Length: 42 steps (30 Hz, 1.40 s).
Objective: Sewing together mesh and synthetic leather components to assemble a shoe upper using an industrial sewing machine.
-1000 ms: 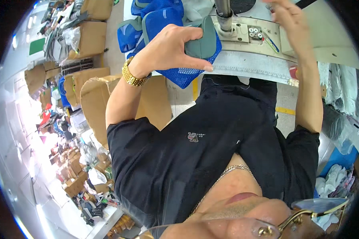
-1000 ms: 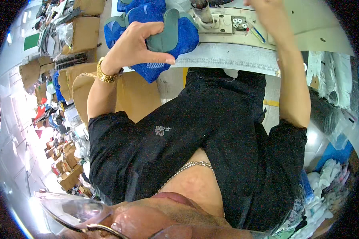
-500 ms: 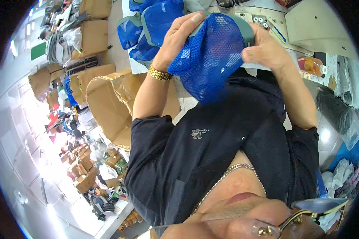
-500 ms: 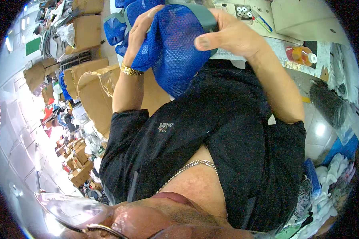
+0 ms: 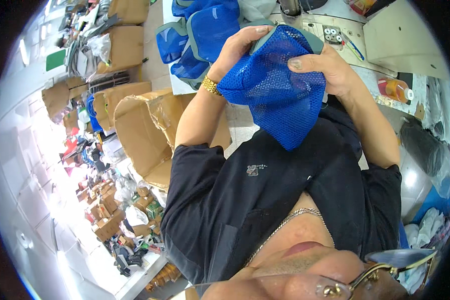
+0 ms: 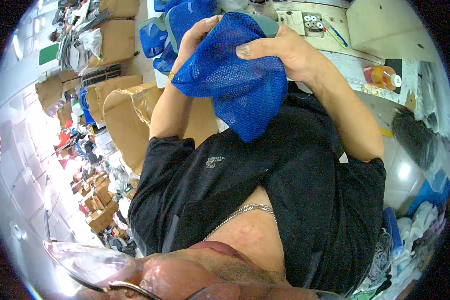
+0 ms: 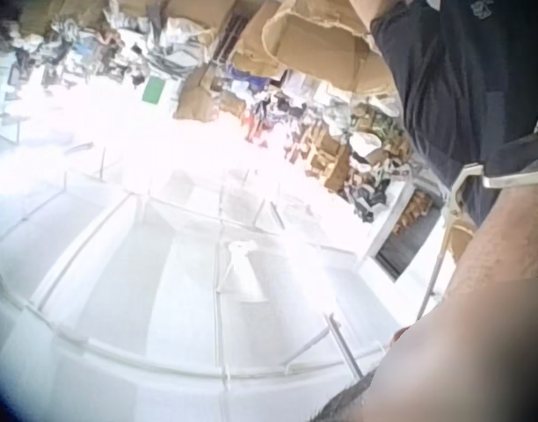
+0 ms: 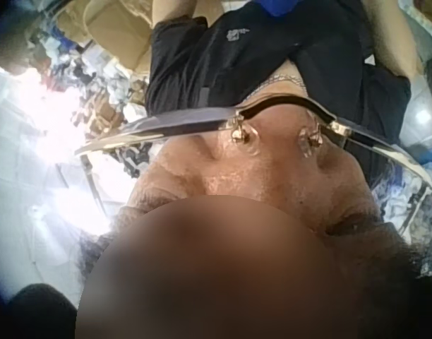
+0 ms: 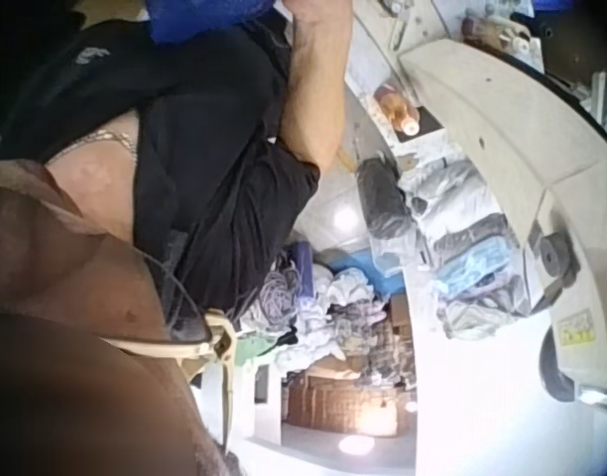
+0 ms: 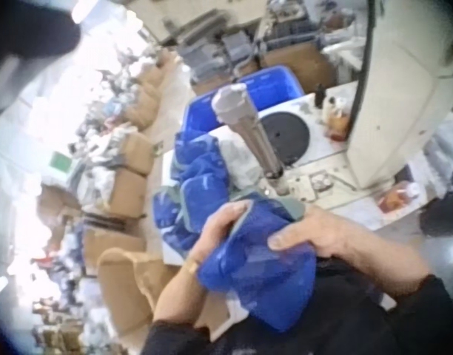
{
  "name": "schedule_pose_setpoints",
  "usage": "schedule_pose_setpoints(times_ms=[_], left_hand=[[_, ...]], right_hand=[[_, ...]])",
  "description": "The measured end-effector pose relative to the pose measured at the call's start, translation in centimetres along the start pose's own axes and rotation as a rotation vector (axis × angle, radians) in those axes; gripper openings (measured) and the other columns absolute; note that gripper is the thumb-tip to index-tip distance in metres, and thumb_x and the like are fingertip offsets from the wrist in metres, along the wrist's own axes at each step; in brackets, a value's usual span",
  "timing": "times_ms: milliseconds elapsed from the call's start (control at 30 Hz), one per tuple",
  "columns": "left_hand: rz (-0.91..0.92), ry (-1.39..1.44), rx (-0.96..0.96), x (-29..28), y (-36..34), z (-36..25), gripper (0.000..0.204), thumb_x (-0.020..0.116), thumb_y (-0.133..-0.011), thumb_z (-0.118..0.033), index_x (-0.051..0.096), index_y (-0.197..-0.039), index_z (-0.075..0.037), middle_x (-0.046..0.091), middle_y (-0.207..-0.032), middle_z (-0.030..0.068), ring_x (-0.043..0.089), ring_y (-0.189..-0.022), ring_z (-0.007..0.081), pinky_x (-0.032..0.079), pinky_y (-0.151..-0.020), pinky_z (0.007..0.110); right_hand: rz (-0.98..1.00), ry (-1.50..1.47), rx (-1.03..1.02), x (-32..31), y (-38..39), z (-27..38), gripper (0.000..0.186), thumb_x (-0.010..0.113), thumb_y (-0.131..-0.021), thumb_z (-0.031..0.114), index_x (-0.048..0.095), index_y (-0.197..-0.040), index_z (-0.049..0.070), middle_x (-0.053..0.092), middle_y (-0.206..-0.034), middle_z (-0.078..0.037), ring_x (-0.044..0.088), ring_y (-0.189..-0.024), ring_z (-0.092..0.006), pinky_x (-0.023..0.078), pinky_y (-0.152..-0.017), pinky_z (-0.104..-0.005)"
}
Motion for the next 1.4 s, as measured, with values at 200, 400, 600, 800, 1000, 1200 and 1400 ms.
schedule_pose_setpoints(times_ms=[200, 400, 600, 800, 1000, 1200, 1400], left_hand=[[0.163, -0.028, 0.284, 2.9, 1.8, -6.5, 0.034, 0.053, -0.101, -0.032, 0.062, -0.119, -0.004, 0.063, -0.121, 0.0098, 0.06, -0.114, 0.0201, 0.046, -0.101, 0.034], [-0.195, -0.75, 0.625, 5.0, 5.9, -10.8, 0.039, 0.084, -0.074, -0.02, 0.069, -0.106, -0.005, 0.068, -0.099, 0.0076, 0.066, -0.09, 0.0179, 0.052, -0.08, 0.031], [-0.348, -0.416, 0.44, 3.0, 4.5, -6.7, 0.015, 0.074, -0.087, -0.008, 0.07, -0.099, 0.001, 0.067, -0.082, -0.0027, 0.059, -0.075, 0.0044, 0.048, -0.068, 0.021], [-0.239, -0.108, 0.349, 3.0, 4.4, -4.9, 0.012, 0.07, -0.09, -0.01, 0.07, -0.093, 0.001, 0.066, -0.082, -0.0024, 0.054, -0.074, 0.0028, 0.045, -0.068, 0.019], [-0.576, -0.834, 0.748, 5.2, 7.1, -7.3, 0.029, 0.078, -0.078, -0.017, 0.07, -0.102, -0.004, 0.068, -0.098, 0.0115, 0.062, -0.092, 0.0253, 0.05, -0.078, 0.033], [-0.385, -0.744, 0.647, 8.8, 6.4, -5.1, 0.081, 0.087, -0.068, -0.03, 0.05, -0.134, 0.001, 0.058, -0.122, 0.0199, 0.058, -0.113, 0.0326, 0.047, -0.097, 0.039], [-0.422, -0.356, 0.374, 5.4, 4.6, -2.1, 0.029, 0.067, -0.083, -0.005, 0.063, -0.11, 0.003, 0.067, -0.084, 0.0031, 0.059, -0.075, 0.0097, 0.049, -0.068, 0.026]], right_hand=[[-0.126, -0.074, 0.049, -0.6, -0.1, 0.3, 0.034, 0.075, -0.082, 0.015, 0.067, -0.113, 0.005, 0.071, -0.104, -0.007, 0.068, -0.092, -0.017, 0.054, -0.088, -0.0335], [-0.261, -0.066, 0.014, -2.0, 0.5, 0.8, 0.03, 0.074, -0.084, 0.019, 0.068, -0.111, 0.005, 0.072, -0.102, -0.007, 0.069, -0.092, -0.018, 0.055, -0.086, -0.0336], [-0.284, -0.12, -0.002, -2.1, 0.4, -0.6, 0.03, 0.073, -0.085, 0.02, 0.068, -0.109, 0.003, 0.072, -0.099, -0.009, 0.069, -0.088, -0.018, 0.055, -0.085, -0.0335], [-0.26, 0.017, -0.034, -2.5, 1.3, -0.6, 0.033, 0.074, -0.084, 0.017, 0.066, -0.112, 0.003, 0.072, -0.098, -0.009, 0.069, -0.087, -0.0178, 0.056, -0.083, -0.0341], [-0.354, 0.079, -0.079, -1.8, 2.3, -0.7, 0.031, 0.073, -0.085, 0.016, 0.066, -0.113, 0.004, 0.071, -0.1, -0.008, 0.069, -0.087, -0.0167, 0.056, -0.082, -0.0339], [-0.006, -0.004, -0.164, 1.3, 2.8, -2.4, 0.041, 0.058, -0.097, 0.042, 0.064, -0.114, 0.004, 0.066, -0.104, -0.001, 0.06, -0.095, -0.0101, 0.048, -0.083, -0.0277], [-0.344, 0.691, -0.416, 1.4, 7.5, 3.0, 0.03, 0.071, -0.088, 0.011, 0.065, -0.115, 0.0, 0.071, -0.105, -0.007, 0.067, -0.096, -0.0165, 0.053, -0.088, -0.0311]])
Point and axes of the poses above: each hand's wrist, its own y-axis away from the middle knuckle, its own x-axis out of the palm, z = x × y, the point moved 5 cm from there along -y, towards the middle knuckle
